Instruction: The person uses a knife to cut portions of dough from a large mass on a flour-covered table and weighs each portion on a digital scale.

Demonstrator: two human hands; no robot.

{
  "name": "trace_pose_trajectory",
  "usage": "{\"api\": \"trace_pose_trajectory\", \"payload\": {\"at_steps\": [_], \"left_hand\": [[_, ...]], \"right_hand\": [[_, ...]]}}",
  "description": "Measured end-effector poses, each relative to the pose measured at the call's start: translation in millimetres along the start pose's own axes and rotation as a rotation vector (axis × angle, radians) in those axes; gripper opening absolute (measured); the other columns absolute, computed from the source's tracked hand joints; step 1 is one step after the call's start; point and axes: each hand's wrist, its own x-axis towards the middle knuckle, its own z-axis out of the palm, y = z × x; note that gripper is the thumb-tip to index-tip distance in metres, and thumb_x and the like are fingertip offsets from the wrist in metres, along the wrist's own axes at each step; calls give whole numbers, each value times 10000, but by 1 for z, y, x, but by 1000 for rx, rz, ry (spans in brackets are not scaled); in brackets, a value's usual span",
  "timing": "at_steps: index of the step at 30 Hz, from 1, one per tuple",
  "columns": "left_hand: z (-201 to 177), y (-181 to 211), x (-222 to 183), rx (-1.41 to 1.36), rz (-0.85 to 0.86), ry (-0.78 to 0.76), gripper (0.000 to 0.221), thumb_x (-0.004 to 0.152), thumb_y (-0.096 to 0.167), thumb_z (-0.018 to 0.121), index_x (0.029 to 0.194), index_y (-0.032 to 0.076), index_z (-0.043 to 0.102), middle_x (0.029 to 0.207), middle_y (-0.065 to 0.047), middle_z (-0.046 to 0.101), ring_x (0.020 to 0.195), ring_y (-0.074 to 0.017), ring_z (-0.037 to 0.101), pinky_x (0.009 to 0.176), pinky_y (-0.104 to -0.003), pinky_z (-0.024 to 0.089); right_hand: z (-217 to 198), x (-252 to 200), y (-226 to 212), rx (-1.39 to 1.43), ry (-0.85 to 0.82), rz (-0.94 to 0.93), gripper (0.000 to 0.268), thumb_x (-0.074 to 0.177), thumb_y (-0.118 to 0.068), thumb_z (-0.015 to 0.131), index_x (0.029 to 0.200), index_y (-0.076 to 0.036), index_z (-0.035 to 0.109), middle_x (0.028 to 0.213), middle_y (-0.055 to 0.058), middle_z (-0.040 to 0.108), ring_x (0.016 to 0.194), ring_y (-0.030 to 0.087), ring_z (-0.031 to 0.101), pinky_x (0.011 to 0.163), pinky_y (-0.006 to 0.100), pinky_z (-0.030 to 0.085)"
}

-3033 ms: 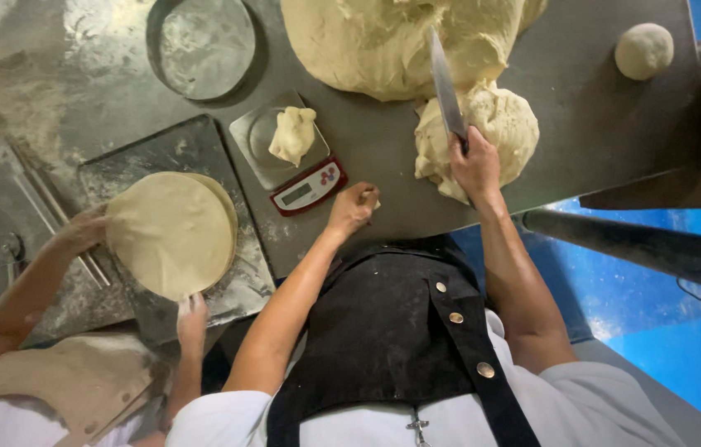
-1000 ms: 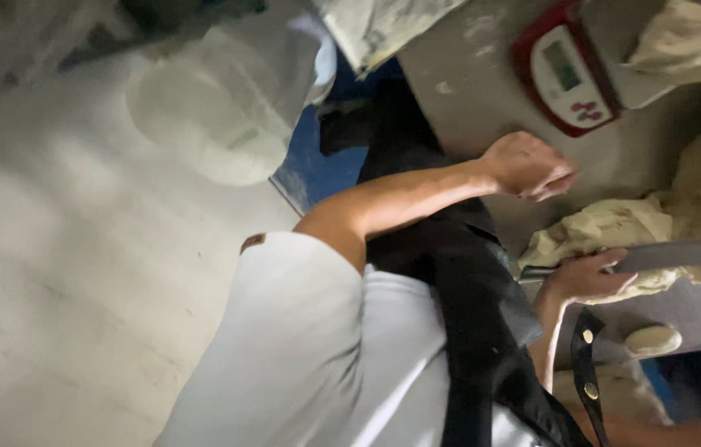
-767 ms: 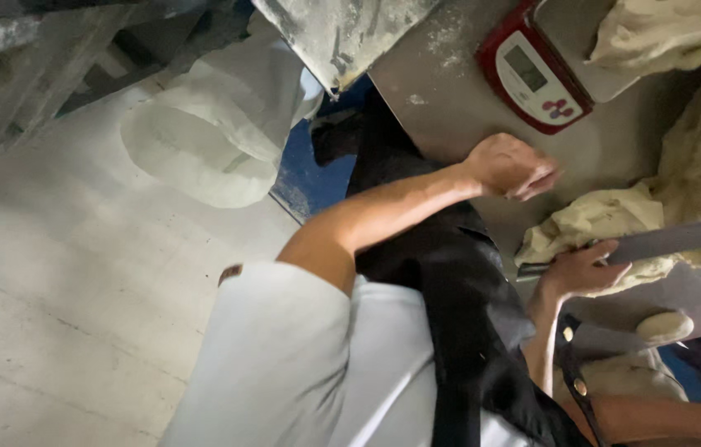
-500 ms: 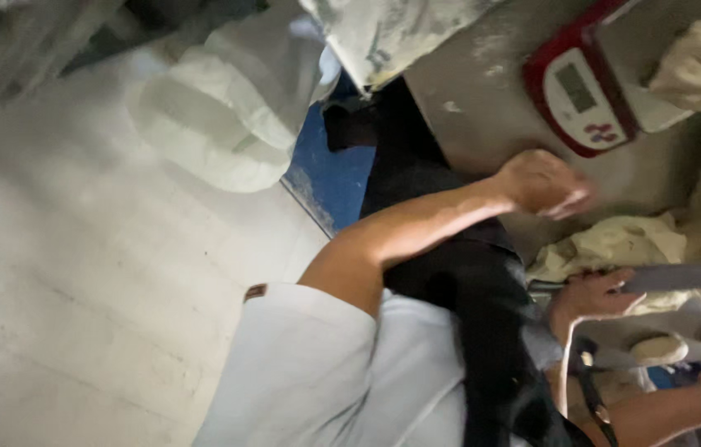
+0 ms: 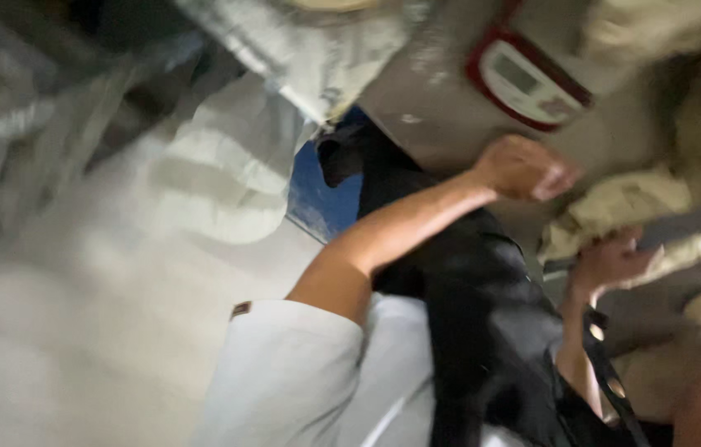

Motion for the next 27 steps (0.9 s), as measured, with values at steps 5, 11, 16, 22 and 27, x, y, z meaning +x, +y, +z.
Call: {"api": "trace_pose_trajectory", "payload": {"at_steps": [5,11,16,22,27], "left_hand": [[-16,0,-12,-235,152,259,186,987,353,643,1032,182,699,1001,-54,722,925,-261,704,762,-427,583],[-18,2,-12,152,338,17,436,936,251,639,1370,220,617,1503,-130,472,1399,-331,440,1070,-510,469],[-28,12,-7,253,344,-79,651,900,134,610,1516,310,494,1576,-208,348,1434,-406,308,1107,-594,387],[-61,14,3,137,368,429,283,1015,186,634,1241,196,464,1490,-54,542,1420,-312,512,986,-426,563],[-158,-18,4,-67,-45,712,633,983,398,741,1385,8,447,1268,-176,523,1157,-329,586,850,-397,561]], "right_hand": [[7,-4,-4,-205,167,-436,260,1184,-199,600,1198,59,616,1011,156,721,927,245,682,797,404,552],[8,-5,-14,-97,119,-35,297,1110,-185,699,977,55,586,862,168,642,729,232,569,618,393,450],[5,-14,-39,162,108,-168,270,1136,-178,685,1073,61,577,904,121,654,777,205,640,660,370,519],[4,-13,-43,212,79,-30,306,1119,-265,653,1055,29,593,859,123,638,724,226,653,642,411,507],[-7,-35,-77,128,3,-110,260,1126,-238,567,1034,0,617,780,165,630,682,333,634,622,460,488]]}}
